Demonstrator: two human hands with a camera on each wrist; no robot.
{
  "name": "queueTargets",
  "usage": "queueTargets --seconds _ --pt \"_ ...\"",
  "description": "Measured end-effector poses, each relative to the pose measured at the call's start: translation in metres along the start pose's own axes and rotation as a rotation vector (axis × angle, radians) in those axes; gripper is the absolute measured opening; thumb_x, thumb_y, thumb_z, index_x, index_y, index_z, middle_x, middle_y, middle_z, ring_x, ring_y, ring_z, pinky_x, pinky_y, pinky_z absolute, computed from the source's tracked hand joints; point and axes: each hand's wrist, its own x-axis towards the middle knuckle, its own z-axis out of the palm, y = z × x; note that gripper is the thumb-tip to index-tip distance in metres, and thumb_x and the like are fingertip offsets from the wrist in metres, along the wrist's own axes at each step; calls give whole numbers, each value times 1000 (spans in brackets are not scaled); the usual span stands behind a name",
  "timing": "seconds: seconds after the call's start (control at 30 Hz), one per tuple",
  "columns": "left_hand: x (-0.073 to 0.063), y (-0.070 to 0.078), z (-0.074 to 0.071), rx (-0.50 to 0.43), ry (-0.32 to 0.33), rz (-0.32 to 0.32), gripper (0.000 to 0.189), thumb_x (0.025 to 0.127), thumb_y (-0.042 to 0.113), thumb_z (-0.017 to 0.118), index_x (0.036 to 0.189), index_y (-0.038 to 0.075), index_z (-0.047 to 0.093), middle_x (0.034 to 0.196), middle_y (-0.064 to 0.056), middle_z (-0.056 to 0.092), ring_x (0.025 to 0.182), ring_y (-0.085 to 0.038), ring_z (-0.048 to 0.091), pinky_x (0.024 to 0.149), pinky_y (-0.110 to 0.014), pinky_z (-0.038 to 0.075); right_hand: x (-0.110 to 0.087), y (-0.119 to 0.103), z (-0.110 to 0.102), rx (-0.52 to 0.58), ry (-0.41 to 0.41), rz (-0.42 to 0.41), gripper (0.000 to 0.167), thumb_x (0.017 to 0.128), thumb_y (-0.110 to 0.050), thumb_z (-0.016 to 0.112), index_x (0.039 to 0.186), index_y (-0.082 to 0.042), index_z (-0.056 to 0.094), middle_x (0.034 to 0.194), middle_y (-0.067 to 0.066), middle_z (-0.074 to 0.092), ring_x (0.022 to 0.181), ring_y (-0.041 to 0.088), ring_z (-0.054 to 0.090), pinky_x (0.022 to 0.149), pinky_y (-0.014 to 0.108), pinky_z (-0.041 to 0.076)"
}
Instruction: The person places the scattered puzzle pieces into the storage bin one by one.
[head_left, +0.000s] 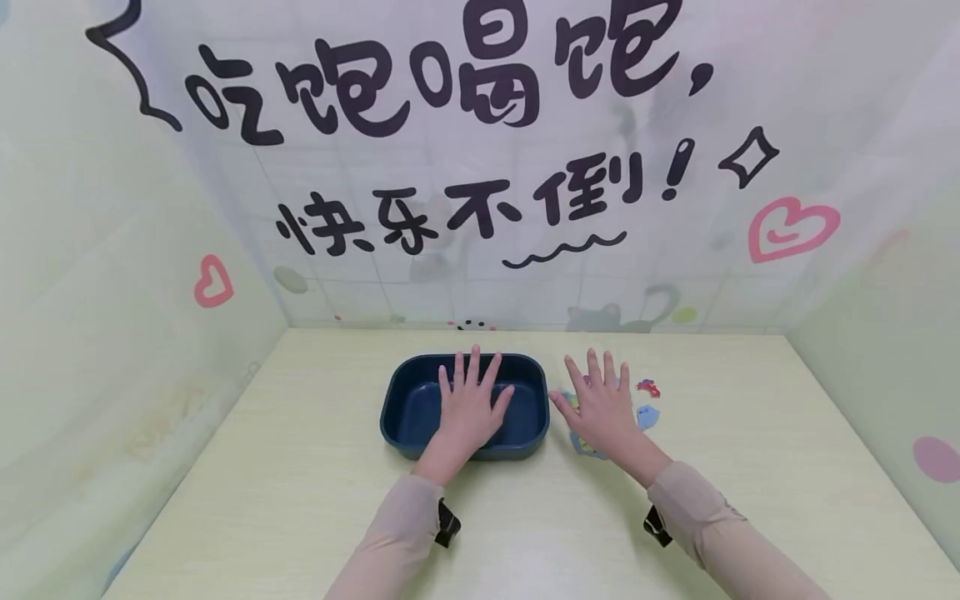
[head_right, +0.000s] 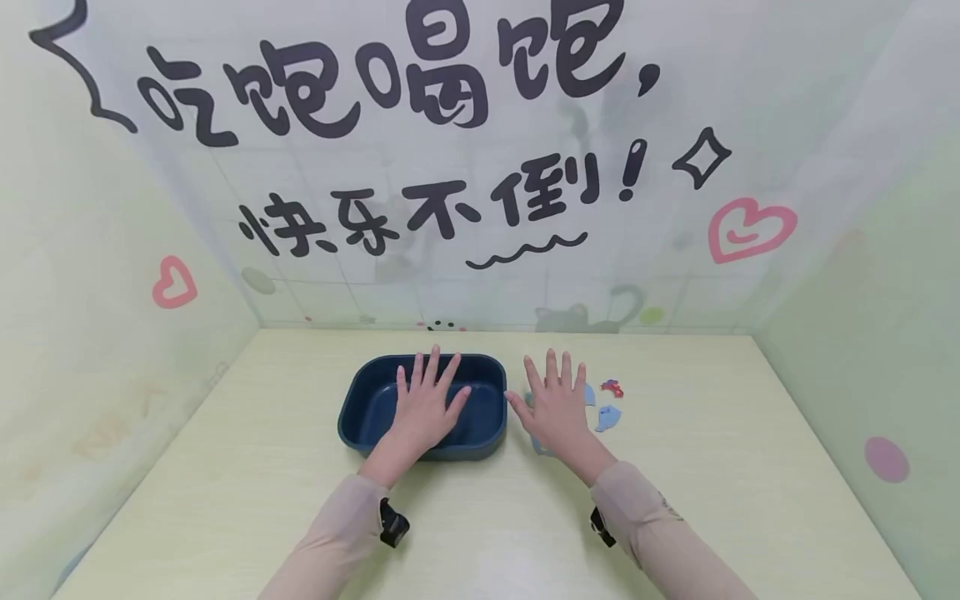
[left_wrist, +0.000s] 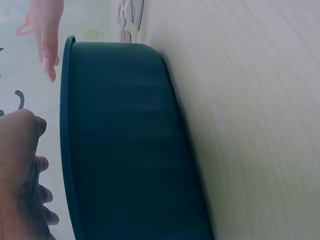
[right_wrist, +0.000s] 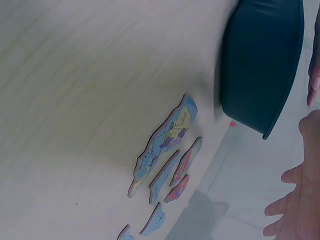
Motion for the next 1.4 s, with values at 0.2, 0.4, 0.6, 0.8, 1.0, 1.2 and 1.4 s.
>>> queueTargets --seconds 0.2,0.4,0.6,0.8,1.0,1.2,1.4 --pt "-1 1 -1 -19 -7 22 58 95 47 35 146 21 23 154 -12 10 141 -36 4 111 -57 6 -1 -1 0 4 -3 11 64 89 -51 45 138 -11 39 142 27 32 133 46 23 106 62 16" --pt "-1 1 -1 -21 -15 26 58 95 45 36 146 21 21 154 -13 11 141 -35 7 112 -56 7 0 -1 2 15 53 -26 59 89 -44 51 132 -5 45 130 27 45 123 44 38 101 57 29" --pt "1 2 -3 -51 9 41 56 96 40 38 145 16 26 151 -14 20 139 -33 19 112 -53 14 1 2 1 82 55 -10 49 89 -35 54 123 0 50 114 24 55 106 39 51 87 51 42" --pt "2 1 -3 -54 45 72 52 96 35 42 140 10 34 147 -15 32 134 -32 31 109 -51 24 2 3 -1 134 94 -41 40 87 -27 59 113 2 56 102 22 60 89 36 58 75 46 49" --pt "2 1 -3 -41 123 125 46 94 30 48 132 6 45 137 -15 46 125 -29 45 104 -47 35 2 4 -1 208 90 -20 35 87 -25 59 110 1 58 98 19 62 84 31 60 69 42 51" --pt "3 1 -4 -75 169 148 41 92 28 51 127 6 50 129 -13 53 116 -28 52 96 -43 43 4 6 -3 280 33 14 32 87 -24 58 109 -1 58 93 16 62 78 26 62 65 38 51" --pt "4 -1 -4 -109 187 147 38 91 25 54 124 6 53 120 -13 60 105 -28 58 87 -40 48 5 7 -4 311 -24 52 32 86 -23 59 109 0 58 92 16 62 73 24 61 64 37 50"
